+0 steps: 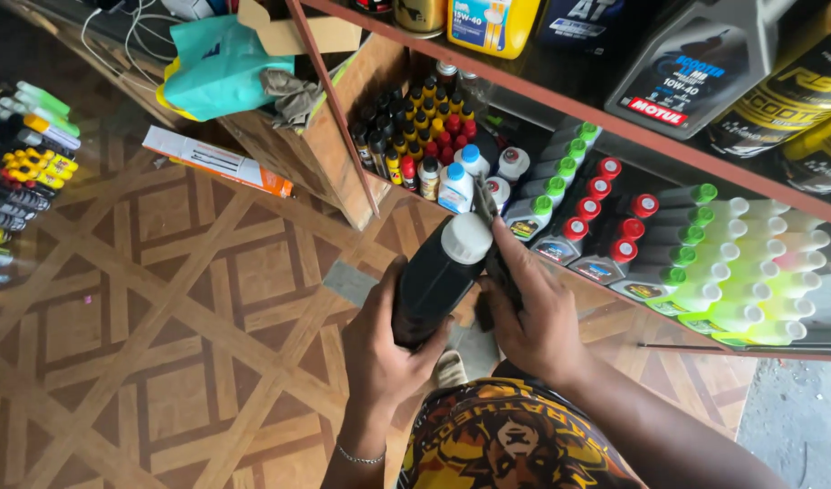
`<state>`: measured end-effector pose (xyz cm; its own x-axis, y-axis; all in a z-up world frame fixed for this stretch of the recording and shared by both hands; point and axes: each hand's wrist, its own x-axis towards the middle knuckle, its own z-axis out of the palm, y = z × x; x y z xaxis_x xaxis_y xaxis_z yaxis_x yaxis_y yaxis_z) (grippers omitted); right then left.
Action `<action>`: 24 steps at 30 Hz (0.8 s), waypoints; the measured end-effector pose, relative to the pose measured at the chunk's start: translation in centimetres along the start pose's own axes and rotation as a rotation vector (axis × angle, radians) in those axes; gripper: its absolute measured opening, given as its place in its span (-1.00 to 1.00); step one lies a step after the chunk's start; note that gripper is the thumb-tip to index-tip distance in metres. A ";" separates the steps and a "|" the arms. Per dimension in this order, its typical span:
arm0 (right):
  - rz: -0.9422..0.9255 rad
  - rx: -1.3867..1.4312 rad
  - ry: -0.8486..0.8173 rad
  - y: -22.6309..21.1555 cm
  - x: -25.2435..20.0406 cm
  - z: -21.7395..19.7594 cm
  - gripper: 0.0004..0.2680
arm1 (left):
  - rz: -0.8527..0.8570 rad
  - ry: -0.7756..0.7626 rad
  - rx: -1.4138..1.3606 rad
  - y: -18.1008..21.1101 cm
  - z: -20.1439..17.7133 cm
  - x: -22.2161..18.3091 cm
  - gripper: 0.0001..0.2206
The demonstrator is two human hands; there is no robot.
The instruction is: Cleaning dust off various motorcycle oil containers on a shelf using a rag.
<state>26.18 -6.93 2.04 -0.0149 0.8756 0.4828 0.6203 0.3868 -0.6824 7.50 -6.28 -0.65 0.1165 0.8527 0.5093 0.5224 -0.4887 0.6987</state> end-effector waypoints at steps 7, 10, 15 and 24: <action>-0.043 -0.024 0.010 -0.2 0.0 -2.8 -0.63 | 0.076 -0.025 -0.025 -0.6 1.3 0.5 -0.30; -0.009 -0.042 -0.010 1.0 -0.1 -4.5 -0.68 | 0.057 -0.062 -0.091 -0.3 2.1 1.3 -0.31; -0.084 0.217 -0.120 2.7 1.3 -8.3 -0.80 | 0.046 -0.061 -0.201 0.6 3.7 3.3 -0.37; 0.079 -0.184 -0.295 2.8 10.8 -13.0 -0.48 | 0.194 0.047 -0.201 1.9 9.3 8.8 -0.34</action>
<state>37.98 -0.18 12.49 -0.1704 0.9571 0.2345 0.7588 0.2793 -0.5884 17.42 2.03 0.51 0.1562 0.7327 0.6624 0.3152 -0.6725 0.6696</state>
